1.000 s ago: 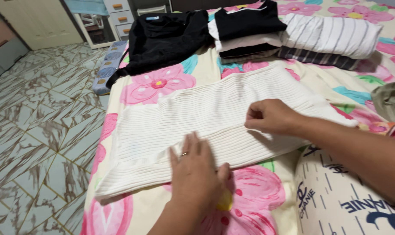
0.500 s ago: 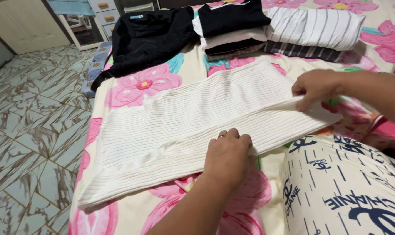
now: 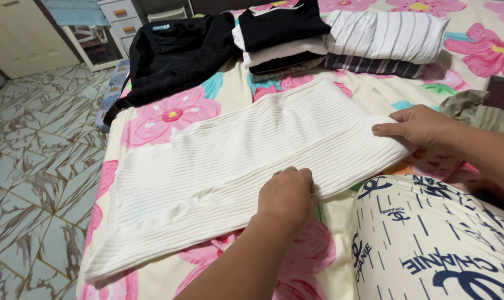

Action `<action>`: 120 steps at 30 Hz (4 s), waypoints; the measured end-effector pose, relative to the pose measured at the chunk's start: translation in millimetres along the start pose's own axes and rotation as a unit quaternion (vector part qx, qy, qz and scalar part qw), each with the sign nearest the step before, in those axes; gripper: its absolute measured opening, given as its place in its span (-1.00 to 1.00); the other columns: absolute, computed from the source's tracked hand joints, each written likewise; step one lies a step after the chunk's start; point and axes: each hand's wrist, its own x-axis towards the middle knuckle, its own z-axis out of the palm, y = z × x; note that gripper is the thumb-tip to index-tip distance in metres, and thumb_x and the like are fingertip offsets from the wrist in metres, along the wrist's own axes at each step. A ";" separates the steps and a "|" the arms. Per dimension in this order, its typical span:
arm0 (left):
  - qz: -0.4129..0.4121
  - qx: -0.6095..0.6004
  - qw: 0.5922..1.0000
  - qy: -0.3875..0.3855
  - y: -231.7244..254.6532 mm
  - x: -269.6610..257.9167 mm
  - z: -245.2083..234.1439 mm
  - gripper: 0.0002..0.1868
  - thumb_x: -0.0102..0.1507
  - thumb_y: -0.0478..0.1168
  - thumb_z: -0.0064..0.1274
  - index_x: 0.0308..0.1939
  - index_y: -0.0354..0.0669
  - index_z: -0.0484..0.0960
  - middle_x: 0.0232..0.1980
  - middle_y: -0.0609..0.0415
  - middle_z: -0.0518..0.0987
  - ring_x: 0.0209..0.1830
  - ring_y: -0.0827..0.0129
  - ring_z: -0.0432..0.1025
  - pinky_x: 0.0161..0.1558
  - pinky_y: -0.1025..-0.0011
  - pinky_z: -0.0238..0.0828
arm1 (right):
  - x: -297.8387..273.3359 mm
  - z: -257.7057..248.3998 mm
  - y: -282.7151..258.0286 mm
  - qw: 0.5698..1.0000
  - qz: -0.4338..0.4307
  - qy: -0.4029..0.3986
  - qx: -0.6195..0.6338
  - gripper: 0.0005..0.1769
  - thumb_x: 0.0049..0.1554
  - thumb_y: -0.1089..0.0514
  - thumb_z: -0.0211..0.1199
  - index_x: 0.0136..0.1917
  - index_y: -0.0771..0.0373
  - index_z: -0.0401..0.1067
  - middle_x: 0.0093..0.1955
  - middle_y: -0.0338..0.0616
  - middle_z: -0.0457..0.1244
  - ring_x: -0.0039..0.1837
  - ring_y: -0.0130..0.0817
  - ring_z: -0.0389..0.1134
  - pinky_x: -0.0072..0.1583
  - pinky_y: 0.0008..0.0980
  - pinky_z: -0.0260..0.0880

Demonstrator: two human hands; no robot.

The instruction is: The person folds a black garment, a white ribbed top, and a pair of beige underwear on a bed, smoothing and aligning each item before stacking them. The person then picks up a pink pouch and places it on the bed.

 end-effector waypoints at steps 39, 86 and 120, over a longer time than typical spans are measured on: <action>-0.125 0.136 0.978 0.094 -110.5 -74.5 -38.6 -0.10 0.31 0.27 -0.23 0.51 -0.32 0.09 0.62 -0.30 0.03 0.62 -0.11 -0.14 0.38 -0.19 -0.31 | -117.2 201.6 -101.0 0.750 -0.620 -0.086 -0.214 -0.45 0.23 -0.07 0.07 0.35 0.30 0.33 0.44 0.15 0.18 0.45 0.03 0.19 0.39 -0.13 0.19; -0.268 -0.011 0.955 0.127 -297.8 -100.6 -167.6 -0.75 0.07 -0.27 0.34 -0.17 -0.08 0.77 -0.21 0.01 0.72 -0.30 0.22 0.59 -0.17 0.25 0.50 | -80.0 202.0 -151.7 0.658 -0.719 -0.052 -0.217 -0.76 -0.03 0.23 0.45 -0.05 0.14 0.54 -0.06 -0.14 0.32 -0.10 -0.28 0.41 -0.08 -0.33 0.50; 0.006 0.056 0.995 0.081 -66.7 18.4 -45.8 -0.83 0.23 -0.30 0.02 -0.24 0.03 0.71 -0.05 -0.02 0.58 0.04 0.06 0.48 0.00 0.10 0.43 | 6.7 -5.1 3.7 0.674 -0.426 0.259 -0.546 -0.74 -0.08 -0.13 0.44 -0.08 -0.17 0.61 -0.10 -0.49 0.40 0.19 -0.34 0.31 0.42 -0.11 0.17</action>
